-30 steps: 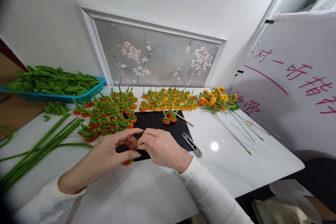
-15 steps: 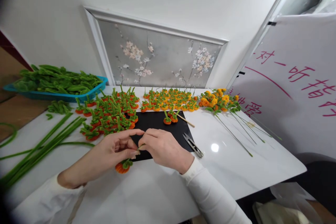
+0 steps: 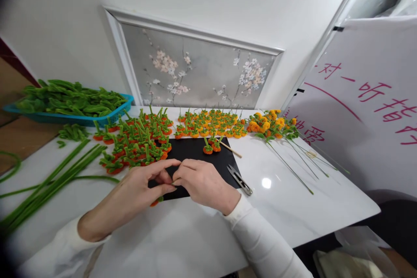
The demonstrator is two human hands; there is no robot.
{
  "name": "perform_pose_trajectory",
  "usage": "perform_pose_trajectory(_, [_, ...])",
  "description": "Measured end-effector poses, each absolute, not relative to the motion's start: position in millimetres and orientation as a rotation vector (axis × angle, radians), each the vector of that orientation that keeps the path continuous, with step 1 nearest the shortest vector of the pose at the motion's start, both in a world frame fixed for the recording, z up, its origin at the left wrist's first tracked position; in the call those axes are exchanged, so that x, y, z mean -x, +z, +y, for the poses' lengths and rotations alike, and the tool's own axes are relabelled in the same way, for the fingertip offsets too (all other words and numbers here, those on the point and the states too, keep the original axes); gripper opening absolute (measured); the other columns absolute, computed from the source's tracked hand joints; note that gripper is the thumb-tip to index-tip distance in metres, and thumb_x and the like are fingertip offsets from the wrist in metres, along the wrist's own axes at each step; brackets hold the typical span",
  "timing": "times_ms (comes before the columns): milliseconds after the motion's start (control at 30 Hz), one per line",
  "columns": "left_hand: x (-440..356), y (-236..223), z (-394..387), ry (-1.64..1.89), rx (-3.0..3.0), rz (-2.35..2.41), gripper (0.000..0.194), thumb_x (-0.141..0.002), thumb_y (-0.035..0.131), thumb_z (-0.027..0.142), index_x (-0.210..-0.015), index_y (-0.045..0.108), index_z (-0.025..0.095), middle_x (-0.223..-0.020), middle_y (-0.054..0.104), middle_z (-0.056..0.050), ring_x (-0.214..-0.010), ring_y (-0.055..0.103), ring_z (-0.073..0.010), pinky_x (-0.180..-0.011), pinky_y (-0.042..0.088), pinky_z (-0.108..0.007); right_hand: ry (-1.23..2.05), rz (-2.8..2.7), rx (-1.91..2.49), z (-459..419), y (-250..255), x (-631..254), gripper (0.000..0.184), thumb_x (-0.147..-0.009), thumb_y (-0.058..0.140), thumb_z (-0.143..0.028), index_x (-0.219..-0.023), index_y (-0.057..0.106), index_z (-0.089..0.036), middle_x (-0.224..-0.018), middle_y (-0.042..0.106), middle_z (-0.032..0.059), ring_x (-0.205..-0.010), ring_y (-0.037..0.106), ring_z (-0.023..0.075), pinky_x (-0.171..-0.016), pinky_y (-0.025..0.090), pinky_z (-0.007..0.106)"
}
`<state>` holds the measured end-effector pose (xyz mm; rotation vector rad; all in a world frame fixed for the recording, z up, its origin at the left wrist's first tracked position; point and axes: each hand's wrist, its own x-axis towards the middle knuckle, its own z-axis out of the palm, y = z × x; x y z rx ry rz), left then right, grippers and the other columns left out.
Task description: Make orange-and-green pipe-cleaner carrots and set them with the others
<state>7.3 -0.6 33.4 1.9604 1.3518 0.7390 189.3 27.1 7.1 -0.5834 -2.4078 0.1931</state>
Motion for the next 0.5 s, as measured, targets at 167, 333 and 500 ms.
perform_pose_trajectory(167, [-4.6,34.2,-0.7,0.723,-1.848,1.297,0.046,-0.076,0.059,0.021,-0.122,0.057,0.026,-0.067,0.064,0.005,-0.050,0.054,-0.0108,-0.049,0.043,-0.021,0.207,-2.404,0.584,27.7,6.1,-189.3,0.021,-0.094,0.039,-0.015,-0.085,0.057,-0.018,-0.085,0.060,0.0052,-0.080,0.056,0.0143,-0.072,0.046,0.025])
perform_pose_trajectory(333, [-3.2,36.4,1.3,0.699,-1.783,1.224,0.044,-0.077,0.057,0.020,-0.121,0.056,0.022,-0.065,0.061,0.005,-0.051,0.053,-0.0103,-0.049,0.043,-0.021,0.232,-2.395,0.544,27.1,7.3,-189.9,0.021,-0.094,0.039,-0.014,-0.085,0.057,-0.018,-0.086,0.061,0.0053,-0.081,0.055,0.0142,-0.073,0.046,0.025])
perform_pose_trajectory(500, [-1.2,31.4,7.3,0.694,-1.757,1.177,0.043,-0.078,0.058,0.024,-0.120,0.054,0.019,-0.064,0.064,0.003,-0.061,0.061,-0.0142,-0.056,0.049,-0.024,0.290,-2.372,0.593,29.7,7.1,-191.4,0.022,-0.094,0.038,-0.015,-0.084,0.058,-0.018,-0.086,0.060,0.0053,-0.081,0.056,0.0135,-0.073,0.047,0.024])
